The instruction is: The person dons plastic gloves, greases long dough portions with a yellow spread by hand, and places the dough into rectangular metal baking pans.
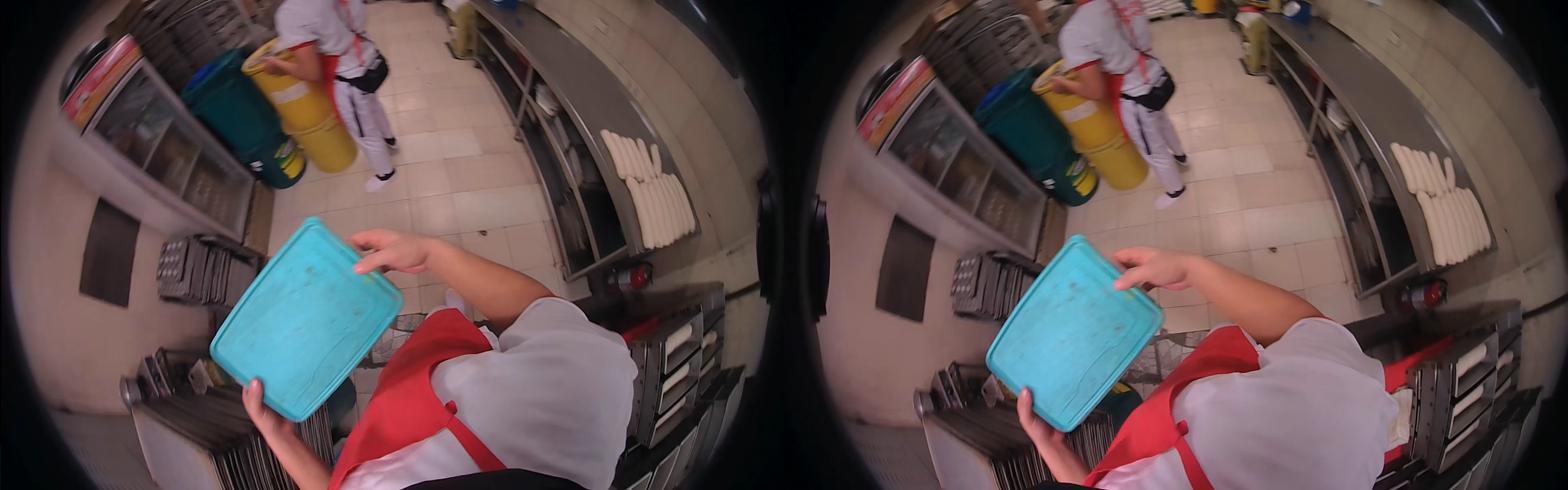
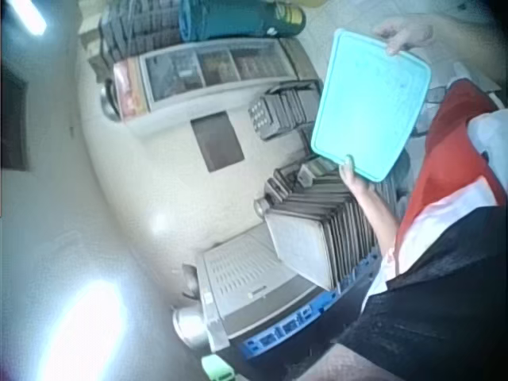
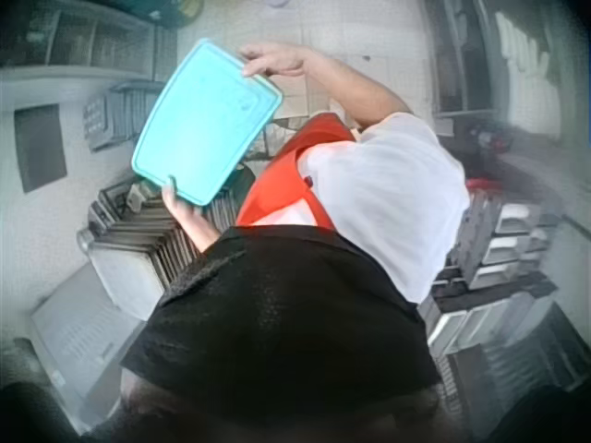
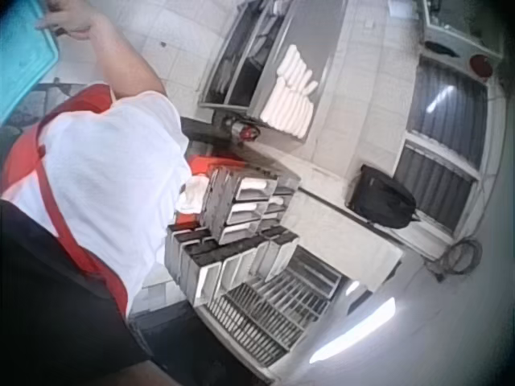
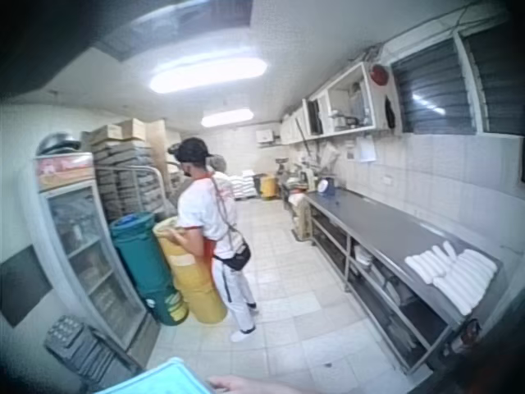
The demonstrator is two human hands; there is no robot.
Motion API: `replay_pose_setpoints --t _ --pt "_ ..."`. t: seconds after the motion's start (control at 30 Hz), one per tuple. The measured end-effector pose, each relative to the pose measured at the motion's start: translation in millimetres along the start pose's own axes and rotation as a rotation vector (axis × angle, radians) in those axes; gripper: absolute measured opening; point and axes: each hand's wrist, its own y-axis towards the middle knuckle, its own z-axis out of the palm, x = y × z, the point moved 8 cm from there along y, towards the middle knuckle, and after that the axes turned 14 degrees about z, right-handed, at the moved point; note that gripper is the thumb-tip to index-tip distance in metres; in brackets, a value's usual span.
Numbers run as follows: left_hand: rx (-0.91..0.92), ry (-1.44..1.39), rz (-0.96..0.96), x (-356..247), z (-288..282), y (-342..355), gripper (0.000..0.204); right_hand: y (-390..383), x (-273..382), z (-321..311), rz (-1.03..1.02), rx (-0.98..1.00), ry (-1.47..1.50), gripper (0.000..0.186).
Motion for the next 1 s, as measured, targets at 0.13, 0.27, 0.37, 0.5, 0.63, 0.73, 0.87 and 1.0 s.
replay_pose_setpoints --t 0.13,0.27,0.37,0.5,0.63,0.73,0.87,1.0 --pt "0.316 0.055 -0.184 102.8 202.3 73.2 0.083 -102.9 -48.9 -181.7 -0.09 -0.282 0.158 0.025" --pt "0.559 0.093 -0.451 234.8 340.5 127.2 0.082 -190.5 -85.0 -323.3 -0.17 -0.511 0.295 0.028" --pt "0.649 0.114 -0.622 317.7 436.0 153.9 0.083 -234.0 -88.3 -401.4 -0.113 -0.743 0.421 0.036" --pt "0.58 0.108 -0.692 407.6 518.7 203.8 0.084 -278.3 -107.8 -504.6 0.115 -1.163 0.361 0.053" --pt "0.308 -0.024 -0.69 476.6 511.6 269.9 0.084 -295.6 -167.0 -573.0 0.14 -1.19 0.564 0.057" --pt "0.128 -0.105 -0.609 529.0 539.1 324.7 0.078 -337.6 -252.4 -622.9 0.46 -1.385 0.467 0.046" --pt "-0.049 -0.134 -0.571 587.6 621.8 399.2 0.072 -377.1 -293.1 -669.4 1.014 -1.313 -0.015 0.042" --pt "-0.062 -0.303 -0.621 659.6 767.7 491.6 0.069 -403.3 -243.6 -748.3 1.011 -1.416 0.097 0.039"
